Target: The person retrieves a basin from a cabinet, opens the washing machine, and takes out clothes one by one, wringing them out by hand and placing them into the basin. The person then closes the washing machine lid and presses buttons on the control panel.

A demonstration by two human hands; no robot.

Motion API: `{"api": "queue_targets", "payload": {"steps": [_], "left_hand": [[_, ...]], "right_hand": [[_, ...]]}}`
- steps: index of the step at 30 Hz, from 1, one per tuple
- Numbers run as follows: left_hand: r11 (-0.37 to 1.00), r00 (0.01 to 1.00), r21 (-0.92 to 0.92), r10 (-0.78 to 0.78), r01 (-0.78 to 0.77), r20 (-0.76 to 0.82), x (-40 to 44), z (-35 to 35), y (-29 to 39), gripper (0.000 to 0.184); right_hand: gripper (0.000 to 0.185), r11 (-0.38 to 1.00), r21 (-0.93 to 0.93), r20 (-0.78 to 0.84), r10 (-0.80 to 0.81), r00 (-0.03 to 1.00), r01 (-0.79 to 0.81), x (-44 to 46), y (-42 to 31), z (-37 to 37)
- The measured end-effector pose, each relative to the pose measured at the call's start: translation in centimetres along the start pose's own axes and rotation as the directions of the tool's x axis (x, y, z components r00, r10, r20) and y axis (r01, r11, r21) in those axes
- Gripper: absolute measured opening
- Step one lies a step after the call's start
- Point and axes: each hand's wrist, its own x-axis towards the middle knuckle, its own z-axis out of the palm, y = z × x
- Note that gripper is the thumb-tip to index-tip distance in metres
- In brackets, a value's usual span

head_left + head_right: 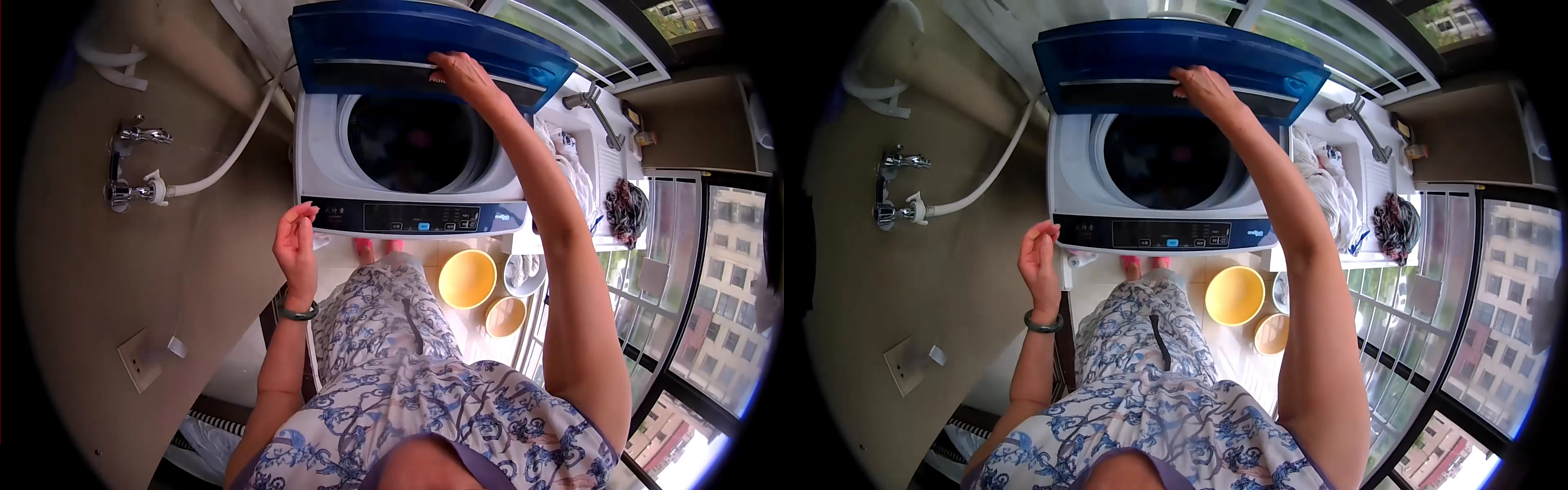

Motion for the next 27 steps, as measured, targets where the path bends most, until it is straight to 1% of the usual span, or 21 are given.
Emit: {"api": "queue_targets", "payload": {"steps": [1, 2, 4, 8, 10, 11, 12, 13, 14, 15, 16, 17, 18, 19, 20, 21, 23, 24, 26, 27], "left_hand": [[1.0, 1.0, 0.005, -0.016, 0.016, -0.004, 0.5, 0.4, 0.1, 0.021], [1.0, 1.0, 0.01, -0.018, 0.019, -0.009, 0.9, 0.8, 0.1, 0.021], [1.0, 1.0, 0.023, -0.004, 0.005, -0.011, 1.8, 1.4, -0.2, 0.02], [0.998, 0.997, 0.058, -0.015, 0.02, -0.081, 2.9, 2.6, -0.8, 0.019], [0.996, 0.994, 0.08, -0.019, 0.028, -0.11, 2.9, 3.0, -1.3, 0.019], [0.997, 0.989, 0.077, -0.015, 0.026, -0.145, 2.9, 3.2, -1.6, 0.019], [0.997, 0.984, 0.071, -0.006, 0.019, -0.181, 2.9, 3.2, -2.0, 0.019], [0.995, 0.978, 0.102, 0.024, -0.003, -0.208, 2.8, 3.2, -2.4, 0.019], [0.994, 0.973, 0.105, 0.037, -0.014, -0.227, 2.7, 3.4, -2.5, 0.019], [0.993, 0.967, 0.117, 0.054, -0.026, -0.248, 2.7, 3.4, -2.6, 0.018], [0.991, 0.959, 0.13, 0.076, -0.041, -0.272, 2.8, 3.5, -2.8, 0.017], [0.981, 0.952, 0.172, 0.132, -0.086, -0.275, 2.9, 3.4, -3.0, 0.017], [0.969, 0.943, 0.211, 0.187, -0.131, -0.274, 3.1, 3.3, -3.4, 0.017], [0.956, 0.922, 0.233, 0.247, -0.18, -0.299, 3.3, 3.3, -3.8, 0.017], [0.925, 0.907, 0.325, 0.296, -0.195, -0.299, 3.2, 2.7, -4.5, 0.017], [0.886, 0.892, 0.409, 0.352, -0.22, -0.284, 3.5, 2.3, -4.7, 0.015], [0.814, 0.855, 0.517, 0.446, -0.265, -0.266, 3.9, 1.6, -5.7, 0.011], [0.799, 0.842, 0.535, 0.47, -0.276, -0.267, 4.0, 1.3, -6.2, 0.01], [0.789, 0.891, 0.554, 0.419, -0.265, -0.172, 3.6, 0.1, -6.9, 0.012], [0.784, 0.887, 0.56, 0.428, -0.267, -0.176, 3.7, 0.1, -7.3, 0.012]], "right_hand": [[0.023, 1.0, 0.005, -0.039, 0.009, 0.999, -0.008, 1.1, 1.2, 0.3], [0.023, 1.0, -0.023, -0.039, -0.013, 0.999, 0.012, 2.2, 2.5, 0.6], [0.023, 0.997, -0.073, -0.153, -0.028, 0.988, 0.017, 4.0, 4.4, 1.9], [0.027, 0.999, -0.039, -0.177, -0.011, 0.984, 0.004, 6.7, 6.7, 2.4], [0.032, 0.973, -0.218, -0.403, -0.164, 0.9, 0.08, 6.5, 6.5, 2.8], [0.035, 0.96, -0.244, -0.443, -0.238, 0.864, 0.139, 5.7, 4.8, 2.9], [0.034, 0.936, -0.197, -0.42, -0.35, 0.837, 0.292, 4.6, 3.5, 3.4], [0.031, 0.917, -0.116, -0.334, -0.398, 0.854, 0.382, 2.9, 2.5, 5.5], [0.027, 0.891, 0.022, -0.226, -0.437, 0.871, 0.453, 1.3, 2.7, 9.5], [0.021, 0.911, 0.144, -0.094, -0.377, 0.921, 0.387, -0.3, 2.5, 13.5], [0.019, 0.954, 0.132, 0.154, -0.288, 0.945, 0.269, -2.1, 4.5, 19.3], [0.019, 0.979, 0.133, 0.262, -0.183, 0.948, 0.153, -3.9, 6.2, 23.9], [0.022, 0.995, 0.09, 0.424, -0.004, 0.906, -0.037, -4.9, 8.3, 28.7], [0.022, 0.971, 0.073, 0.518, 0.159, 0.84, -0.229, -5.1, 10.4, 33.0], [0.022, 0.972, 0.077, 0.517, 0.151, 0.843, -0.222, -5.5, 12.2, 35.7], [0.024, 0.983, -0.01, 0.468, 0.168, 0.867, -0.185, -5.9, 13.9, 37.8], [0.026, 0.984, -0.093, 0.409, 0.176, 0.895, -0.15, -5.6, 16.5, 43.0], [0.028, 0.975, -0.089, 0.323, 0.224, 0.92, -0.206, -5.1, 17.7, 46.1], [0.031, 0.95, -0.062, 0.149, 0.313, 0.938, -0.307, -4.1, 19.6, 52.1], [0.033, 0.934, -0.041, 0.063, 0.358, 0.932, -0.356, -3.3, 19.9, 53.8]]}}
